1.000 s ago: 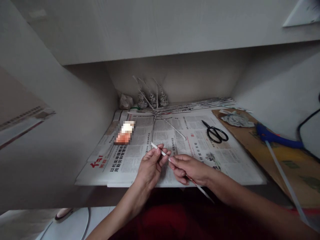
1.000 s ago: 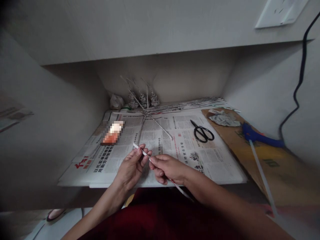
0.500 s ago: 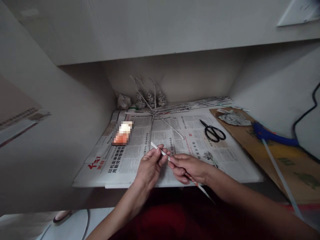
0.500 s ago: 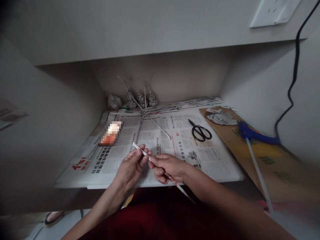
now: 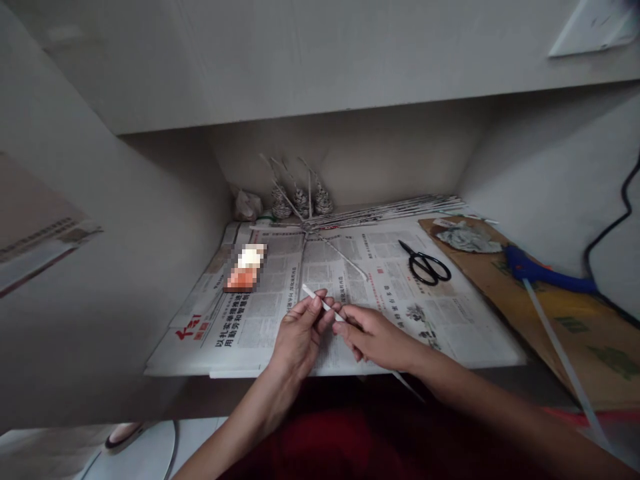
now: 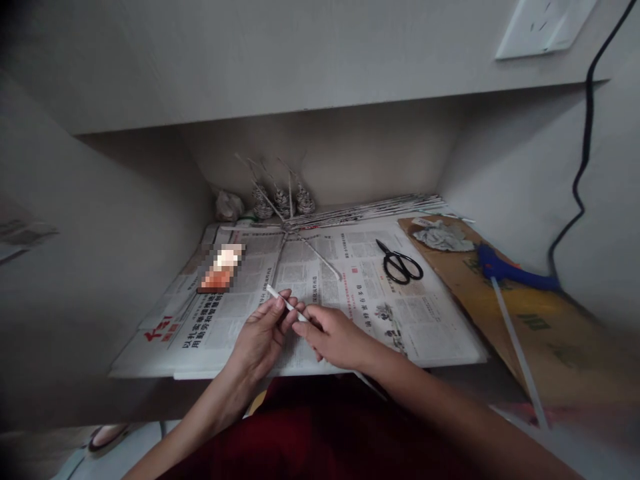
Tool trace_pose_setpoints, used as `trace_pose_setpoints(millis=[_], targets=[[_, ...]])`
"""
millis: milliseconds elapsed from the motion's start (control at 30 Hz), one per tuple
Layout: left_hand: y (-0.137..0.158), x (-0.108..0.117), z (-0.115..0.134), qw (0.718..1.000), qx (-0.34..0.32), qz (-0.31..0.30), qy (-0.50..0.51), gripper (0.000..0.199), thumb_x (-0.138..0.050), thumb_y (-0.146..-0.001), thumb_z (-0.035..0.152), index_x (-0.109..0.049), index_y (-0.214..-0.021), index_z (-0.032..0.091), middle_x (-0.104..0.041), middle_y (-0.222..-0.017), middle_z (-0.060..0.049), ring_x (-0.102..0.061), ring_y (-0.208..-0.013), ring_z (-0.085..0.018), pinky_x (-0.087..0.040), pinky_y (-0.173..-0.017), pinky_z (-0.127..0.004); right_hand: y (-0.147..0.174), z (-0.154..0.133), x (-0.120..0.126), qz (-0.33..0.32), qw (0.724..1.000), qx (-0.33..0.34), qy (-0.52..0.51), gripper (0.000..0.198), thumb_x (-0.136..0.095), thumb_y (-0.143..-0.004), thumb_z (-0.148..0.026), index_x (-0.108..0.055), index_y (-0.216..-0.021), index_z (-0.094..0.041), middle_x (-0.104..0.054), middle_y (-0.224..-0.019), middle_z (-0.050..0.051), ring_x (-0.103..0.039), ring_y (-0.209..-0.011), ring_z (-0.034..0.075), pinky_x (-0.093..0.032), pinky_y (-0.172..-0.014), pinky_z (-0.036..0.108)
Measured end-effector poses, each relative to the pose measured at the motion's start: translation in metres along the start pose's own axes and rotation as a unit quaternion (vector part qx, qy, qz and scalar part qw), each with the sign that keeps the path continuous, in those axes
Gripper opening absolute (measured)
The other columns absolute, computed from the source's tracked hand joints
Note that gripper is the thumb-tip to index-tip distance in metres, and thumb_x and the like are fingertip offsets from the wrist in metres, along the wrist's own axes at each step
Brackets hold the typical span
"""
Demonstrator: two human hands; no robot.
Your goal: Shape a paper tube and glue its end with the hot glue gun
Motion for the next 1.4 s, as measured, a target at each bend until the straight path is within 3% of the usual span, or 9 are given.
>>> trace_pose_setpoints(millis=[100,233,400,500,700,900,1067,1267,1400], targets=[[0.000,-0.002,0.000,1.000,0.001,-0.002,0.000,0.017,-0.070,-0.077,0.015,-0.072,-0.093,0.010,-0.071,-0.084,-0.009,-0.070,-0.081,-0.015,-0.057,-0.074,-0.021,-0.001,-0.001,-0.001,0.007,0.999,-0.005,-0.052,0.028,-0.047,-0.094,-0.046,-0.049,-0.081,-0.021,-0.046,-0.058,-0.005,-0.043,-0.045,0.008,-0.035,-0.044,0.023],[0.001,-0.005,0.000,1.000,0.017,-0.012,0.008,0.018,-0.072,-0.075,0.015,-0.072,-0.092,0.010,-0.071,-0.085,-0.008,-0.070,-0.084,-0.016,-0.057,-0.072,-0.019,-0.001,0.004,-0.013,-0.146,0.954,-0.089,-0.246,0.034,-0.039,-0.094,-0.050,-0.038,-0.075,-0.023,-0.028,-0.049,-0.010,-0.030,-0.038,0.007,-0.027,-0.040,0.022],[0.000,-0.001,0.000,1.000,0.002,0.004,0.000,0.019,-0.073,-0.074,0.016,-0.072,-0.092,0.010,-0.072,-0.086,-0.010,-0.069,-0.083,-0.016,-0.056,-0.069,-0.019,-0.002,-0.001,-0.001,-0.029,0.999,-0.009,-0.033,0.031,-0.046,-0.093,-0.051,-0.047,-0.082,-0.022,-0.048,-0.057,-0.004,-0.046,-0.045,0.009,-0.035,-0.044,0.023],[-0.001,0.000,0.001,1.000,-0.008,0.002,-0.009,0.020,-0.074,-0.073,0.017,-0.073,-0.091,0.009,-0.072,-0.087,-0.011,-0.069,-0.080,-0.015,-0.055,-0.064,-0.017,0.000,-0.006,0.001,0.036,0.995,0.042,0.087,0.028,-0.046,-0.095,-0.046,-0.050,-0.082,-0.021,-0.050,-0.059,-0.003,-0.048,-0.049,0.010,-0.038,-0.049,0.024],[0.001,-0.003,0.000,1.000,0.013,0.001,-0.014,0.016,-0.074,-0.073,0.016,-0.074,-0.088,0.011,-0.072,-0.085,-0.009,-0.069,-0.081,-0.013,-0.055,-0.069,-0.017,-0.001,0.007,-0.011,-0.079,0.987,-0.043,-0.133,0.038,-0.036,-0.096,-0.055,-0.046,-0.082,-0.021,-0.034,-0.053,-0.008,-0.040,-0.039,0.008,-0.034,-0.040,0.022],[0.001,-0.003,-0.001,1.000,0.005,0.000,-0.012,0.017,-0.071,-0.075,0.013,-0.073,-0.092,0.010,-0.072,-0.086,-0.008,-0.068,-0.081,-0.012,-0.055,-0.074,-0.018,0.001,-0.006,0.002,0.069,0.995,0.042,0.057,0.031,-0.049,-0.092,-0.049,-0.052,-0.082,-0.020,-0.051,-0.062,-0.004,-0.048,-0.050,0.009,-0.039,-0.049,0.023],[0.001,-0.003,-0.002,1.000,0.024,-0.002,-0.008,0.016,-0.070,-0.075,0.010,-0.073,-0.090,0.010,-0.072,-0.083,-0.008,-0.069,-0.078,-0.012,-0.055,-0.071,-0.017,-0.001,0.006,-0.010,-0.089,0.980,-0.059,-0.171,0.039,-0.039,-0.094,-0.057,-0.045,-0.079,-0.021,-0.031,-0.052,-0.009,-0.035,-0.038,0.007,-0.031,-0.039,0.021],[0.000,-0.003,0.002,1.000,-0.004,0.011,-0.007,0.013,-0.069,-0.076,0.010,-0.073,-0.088,0.010,-0.072,-0.084,-0.008,-0.069,-0.079,-0.013,-0.056,-0.072,-0.017,0.000,-0.003,0.004,0.049,0.997,0.036,0.042,0.029,-0.050,-0.093,-0.047,-0.053,-0.082,-0.020,-0.049,-0.059,-0.003,-0.048,-0.048,0.009,-0.038,-0.047,0.023],[0.000,-0.007,0.002,1.000,0.002,0.000,-0.013,0.013,-0.070,-0.075,0.011,-0.072,-0.088,0.010,-0.072,-0.087,-0.009,-0.070,-0.083,-0.015,-0.057,-0.072,-0.019,-0.003,0.006,-0.004,-0.048,0.994,-0.029,-0.089,0.037,-0.035,-0.096,-0.053,-0.045,-0.079,-0.022,-0.033,-0.051,-0.008,-0.038,-0.039,0.008,-0.034,-0.041,0.023]])
Point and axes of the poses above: each hand's wrist, its own y-axis away from the middle knuckle, its own x-axis out of the back of the hand, z = x × y, the point moved 5 cm from there along -y, towards the middle knuckle
